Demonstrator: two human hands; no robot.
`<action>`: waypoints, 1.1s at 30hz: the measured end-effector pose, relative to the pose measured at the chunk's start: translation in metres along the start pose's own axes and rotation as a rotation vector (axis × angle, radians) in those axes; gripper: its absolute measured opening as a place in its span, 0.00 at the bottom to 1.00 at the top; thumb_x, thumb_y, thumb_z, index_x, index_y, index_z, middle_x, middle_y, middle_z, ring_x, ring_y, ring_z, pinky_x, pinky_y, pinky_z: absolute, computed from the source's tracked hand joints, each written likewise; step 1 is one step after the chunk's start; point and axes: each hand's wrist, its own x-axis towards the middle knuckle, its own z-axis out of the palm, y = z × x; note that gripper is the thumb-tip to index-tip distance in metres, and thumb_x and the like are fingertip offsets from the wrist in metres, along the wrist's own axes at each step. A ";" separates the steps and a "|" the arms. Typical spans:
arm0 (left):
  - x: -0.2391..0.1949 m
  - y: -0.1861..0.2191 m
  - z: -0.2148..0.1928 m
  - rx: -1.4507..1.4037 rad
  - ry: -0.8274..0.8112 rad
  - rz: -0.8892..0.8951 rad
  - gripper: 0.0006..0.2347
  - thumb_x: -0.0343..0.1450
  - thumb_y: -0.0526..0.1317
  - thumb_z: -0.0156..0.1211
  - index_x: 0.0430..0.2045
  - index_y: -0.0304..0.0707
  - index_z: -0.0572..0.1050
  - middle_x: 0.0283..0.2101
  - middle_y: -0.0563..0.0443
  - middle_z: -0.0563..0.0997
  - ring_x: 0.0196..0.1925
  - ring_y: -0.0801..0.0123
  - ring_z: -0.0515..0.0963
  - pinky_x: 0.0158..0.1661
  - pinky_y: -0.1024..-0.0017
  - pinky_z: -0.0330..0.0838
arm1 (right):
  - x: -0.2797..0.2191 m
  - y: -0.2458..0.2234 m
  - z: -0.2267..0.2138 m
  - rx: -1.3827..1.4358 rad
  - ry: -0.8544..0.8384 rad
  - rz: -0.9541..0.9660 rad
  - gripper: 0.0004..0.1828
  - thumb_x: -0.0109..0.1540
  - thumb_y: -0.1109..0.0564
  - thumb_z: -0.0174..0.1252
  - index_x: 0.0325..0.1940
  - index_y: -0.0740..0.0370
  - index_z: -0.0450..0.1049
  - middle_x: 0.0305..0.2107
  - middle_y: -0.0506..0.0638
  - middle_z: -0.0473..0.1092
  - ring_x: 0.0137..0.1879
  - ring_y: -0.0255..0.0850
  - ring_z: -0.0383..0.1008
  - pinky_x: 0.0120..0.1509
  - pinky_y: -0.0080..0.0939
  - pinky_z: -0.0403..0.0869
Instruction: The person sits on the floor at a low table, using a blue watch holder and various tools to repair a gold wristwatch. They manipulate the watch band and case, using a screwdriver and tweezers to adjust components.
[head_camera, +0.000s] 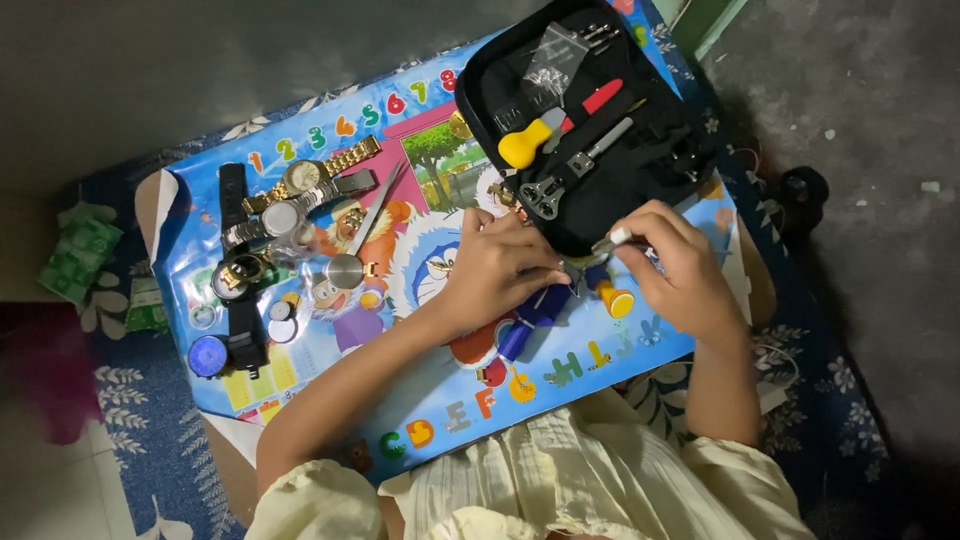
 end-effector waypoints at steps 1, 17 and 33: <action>-0.001 -0.001 0.001 0.009 -0.006 -0.008 0.07 0.70 0.49 0.68 0.29 0.51 0.82 0.31 0.63 0.80 0.36 0.68 0.74 0.44 0.63 0.52 | 0.001 0.000 0.003 -0.004 0.059 0.012 0.04 0.68 0.66 0.58 0.47 0.65 0.76 0.41 0.53 0.74 0.40 0.53 0.76 0.42 0.45 0.76; 0.003 0.002 -0.005 0.001 -0.003 0.012 0.06 0.69 0.47 0.69 0.27 0.51 0.82 0.29 0.62 0.79 0.34 0.66 0.74 0.42 0.64 0.53 | -0.001 0.014 0.016 -0.250 0.254 -0.021 0.03 0.73 0.61 0.58 0.45 0.64 0.75 0.38 0.52 0.73 0.42 0.52 0.77 0.54 0.45 0.71; 0.003 0.000 -0.003 -0.004 0.010 0.016 0.05 0.70 0.47 0.67 0.29 0.52 0.83 0.29 0.62 0.79 0.34 0.67 0.72 0.40 0.66 0.53 | -0.001 0.004 0.015 -0.175 0.231 0.051 0.03 0.72 0.65 0.57 0.46 0.68 0.74 0.38 0.57 0.72 0.41 0.62 0.76 0.46 0.50 0.76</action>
